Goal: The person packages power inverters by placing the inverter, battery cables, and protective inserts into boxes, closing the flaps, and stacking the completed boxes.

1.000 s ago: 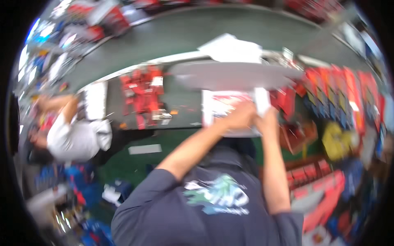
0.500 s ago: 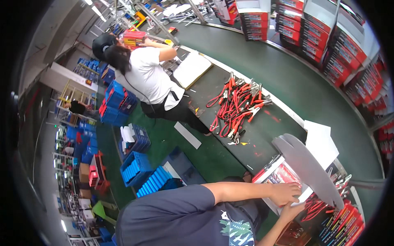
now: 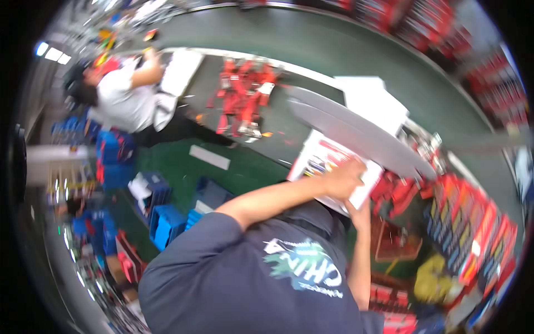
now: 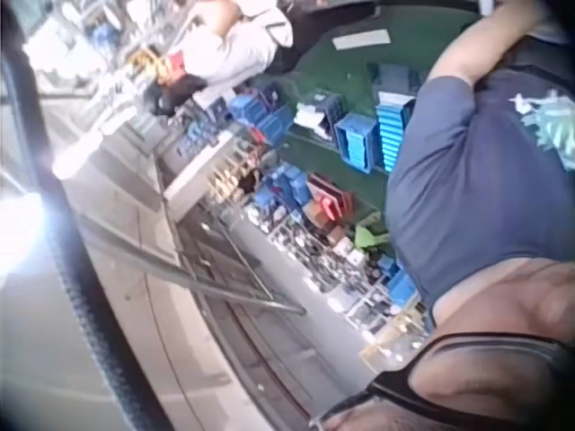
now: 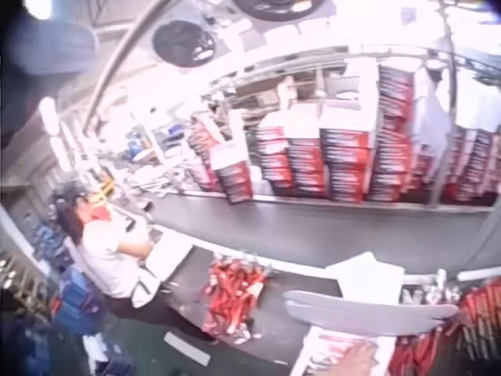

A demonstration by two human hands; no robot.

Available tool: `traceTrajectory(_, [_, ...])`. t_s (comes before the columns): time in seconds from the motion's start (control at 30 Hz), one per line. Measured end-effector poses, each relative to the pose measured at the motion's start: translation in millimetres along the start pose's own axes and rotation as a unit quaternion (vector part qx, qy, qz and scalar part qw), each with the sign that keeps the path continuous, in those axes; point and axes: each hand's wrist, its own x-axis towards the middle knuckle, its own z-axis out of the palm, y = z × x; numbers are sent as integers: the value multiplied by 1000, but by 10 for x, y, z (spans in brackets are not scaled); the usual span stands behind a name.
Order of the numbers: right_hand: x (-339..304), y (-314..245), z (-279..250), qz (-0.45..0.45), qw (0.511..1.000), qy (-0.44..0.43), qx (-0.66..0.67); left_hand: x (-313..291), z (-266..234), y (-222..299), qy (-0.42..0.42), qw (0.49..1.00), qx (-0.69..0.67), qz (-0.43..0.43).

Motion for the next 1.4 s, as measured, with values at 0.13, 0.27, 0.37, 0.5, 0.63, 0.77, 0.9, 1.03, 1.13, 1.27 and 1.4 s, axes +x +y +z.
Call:
traceTrajectory(0.13, [-32, -186, -166, -44, 972, 64, -220, -7, -437, 264, 47, 997, 59, 5])
traceTrajectory(0.27, [74, -451, -628, -48, 985, 167, 20, -471, -812, 15, 278, 935, 91, -201])
traceTrajectory(0.37, [254, -819, -893, -146, 951, 266, 57, -677, -1342, -425, 410, 838, 65, -356])
traceTrajectory(0.5, [369, -1164, -1057, -154, 934, 311, -84, -422, -1802, -490, 270, 880, -10, -391])
traceTrajectory(0.63, [241, -1486, -741, -89, 940, 316, -96, -332, -1462, -166, 286, 879, -10, -380])
traceTrajectory(0.77, [226, -1280, -441, -90, 933, 346, -41, -600, -1159, -150, 359, 864, 63, -348])
traceTrajectory(0.9, [131, -1265, -388, -57, 942, 327, -59, -547, -1158, 263, 365, 857, -37, -362])
traceTrajectory(1.03, [-18, -1424, -320, -32, 942, 328, -65, -571, -930, 245, 348, 891, 5, -290])
traceTrajectory(1.13, [-153, -1529, -122, -49, 935, 323, -141, -545, -992, 142, 320, 863, -53, -387])
traceTrajectory(1.27, [-158, -1304, -38, -84, 927, 333, -152, -691, -1026, 108, 226, 896, 84, -373])
traceTrajectory(1.4, [-230, -930, -42, -142, 905, 363, -169, -860, -912, 117, 294, 904, -24, -309])
